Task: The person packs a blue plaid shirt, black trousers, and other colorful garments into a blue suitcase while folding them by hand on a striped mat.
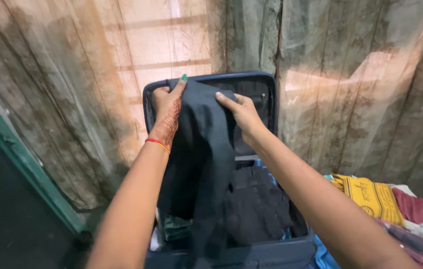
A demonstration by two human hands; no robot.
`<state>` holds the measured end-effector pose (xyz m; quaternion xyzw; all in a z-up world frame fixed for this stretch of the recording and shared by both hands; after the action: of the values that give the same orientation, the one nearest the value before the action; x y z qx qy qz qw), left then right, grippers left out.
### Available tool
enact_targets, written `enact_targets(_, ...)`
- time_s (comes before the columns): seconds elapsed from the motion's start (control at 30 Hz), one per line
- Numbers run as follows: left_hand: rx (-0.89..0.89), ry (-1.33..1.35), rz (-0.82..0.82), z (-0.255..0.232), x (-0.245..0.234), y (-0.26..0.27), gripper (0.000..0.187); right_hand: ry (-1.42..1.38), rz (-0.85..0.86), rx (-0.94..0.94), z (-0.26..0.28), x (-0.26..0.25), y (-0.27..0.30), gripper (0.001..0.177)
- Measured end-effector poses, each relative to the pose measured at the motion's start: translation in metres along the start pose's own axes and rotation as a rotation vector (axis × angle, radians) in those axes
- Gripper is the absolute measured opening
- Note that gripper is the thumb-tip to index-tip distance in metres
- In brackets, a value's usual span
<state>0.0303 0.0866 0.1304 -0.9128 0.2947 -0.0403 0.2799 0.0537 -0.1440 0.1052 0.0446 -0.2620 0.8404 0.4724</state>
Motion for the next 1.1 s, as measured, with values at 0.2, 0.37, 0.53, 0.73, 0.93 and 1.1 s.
enact_targets(0.2, -0.015, 0.353, 0.064, -0.005, -0.008, -0.013, 0.048, 0.005, 0.014, -0.281, 0.000, -0.019, -0.029, 0.023)
enact_targets(0.37, 0.395, -0.351, -0.192, -0.038, -0.039, 0.016, 0.060, 0.447, -0.103, -0.626, 0.042, -0.021, -0.040, 0.030)
enact_targets(0.53, 0.285, -0.441, -0.266, -0.050, -0.051, 0.008, 0.059, 0.803, -0.261, -1.152, 0.061, 0.005, -0.014, 0.017)
enact_targets(0.73, 0.472, 0.134, 0.176, 0.003, -0.017, 0.024, 0.062, -0.228, 0.166, -0.356, 0.028, -0.008, -0.029, 0.029)
enact_targets(0.93, 0.072, 0.704, 0.476, 0.084, 0.012, 0.030, 0.095, -0.126, 0.338, -0.218, 0.031, -0.001, -0.007, 0.049)
enact_targets(1.1, -0.453, 0.548, 0.740, 0.166, 0.088, 0.068, 0.094, -0.167, 0.272, -0.172, 0.031, -0.017, -0.012, 0.056)
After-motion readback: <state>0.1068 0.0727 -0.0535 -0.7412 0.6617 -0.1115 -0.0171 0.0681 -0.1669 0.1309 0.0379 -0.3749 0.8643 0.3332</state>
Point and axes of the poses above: each hand's wrist, its own y-axis away from the middle knuckle, its own x-axis out of the palm, z = x × y, the point moved 5 cm from there along -y, towards the middle knuckle, and after that the axes turned 8 degrees about -y, right-handed, at the moved point
